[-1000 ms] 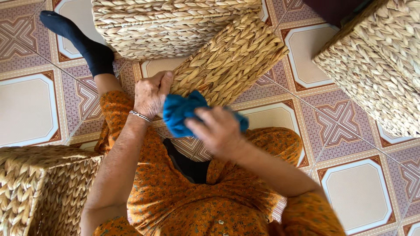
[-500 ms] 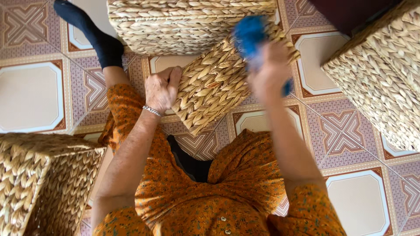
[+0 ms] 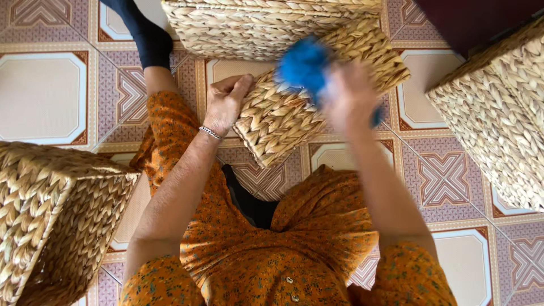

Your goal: The person sits on the floor and wipes the exterior and interior surfaces of several woven baskets using a blue cloth. They handle each basket one at a time, turning them over to clean all sides.

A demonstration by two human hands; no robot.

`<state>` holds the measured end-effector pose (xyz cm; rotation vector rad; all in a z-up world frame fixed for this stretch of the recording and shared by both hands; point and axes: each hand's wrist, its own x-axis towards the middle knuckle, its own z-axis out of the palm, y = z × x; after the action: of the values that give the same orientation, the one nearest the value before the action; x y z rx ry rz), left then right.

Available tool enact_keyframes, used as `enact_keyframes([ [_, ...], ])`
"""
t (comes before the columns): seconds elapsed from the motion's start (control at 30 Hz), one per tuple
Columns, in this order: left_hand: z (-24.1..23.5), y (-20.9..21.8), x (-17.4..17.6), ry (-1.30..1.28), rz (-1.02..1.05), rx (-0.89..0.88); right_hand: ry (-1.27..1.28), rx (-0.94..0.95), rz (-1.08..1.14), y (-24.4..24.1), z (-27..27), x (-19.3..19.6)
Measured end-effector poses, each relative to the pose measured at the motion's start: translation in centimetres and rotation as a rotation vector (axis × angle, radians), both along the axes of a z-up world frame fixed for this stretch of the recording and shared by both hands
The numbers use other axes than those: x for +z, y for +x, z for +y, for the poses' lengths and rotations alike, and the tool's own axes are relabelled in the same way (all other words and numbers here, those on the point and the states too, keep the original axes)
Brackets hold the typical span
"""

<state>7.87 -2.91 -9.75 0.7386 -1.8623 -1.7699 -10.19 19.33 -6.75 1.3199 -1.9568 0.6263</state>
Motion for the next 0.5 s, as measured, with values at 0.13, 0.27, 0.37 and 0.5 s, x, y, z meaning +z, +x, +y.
enact_keyframes([
  [0.13, 0.0, 0.3, 0.8, -0.109, 0.049, -0.051, 0.114, -0.509, -0.109, -11.3, 2.4, -1.4],
  [0.27, 0.0, -0.1, 0.5, -0.104, -0.147, 0.010, 0.080, -0.518, 0.012, -10.0, 2.5, -1.8],
  [0.37, -0.4, -0.5, 0.1, -0.098, -0.321, 0.038, 0.048, -0.265, -0.138, -1.3, -0.1, -0.2],
  [0.5, -0.5, 0.0, -1.1, -0.118, 0.043, 0.026, 0.078, 0.152, -0.207, 12.0, -1.2, 2.5],
])
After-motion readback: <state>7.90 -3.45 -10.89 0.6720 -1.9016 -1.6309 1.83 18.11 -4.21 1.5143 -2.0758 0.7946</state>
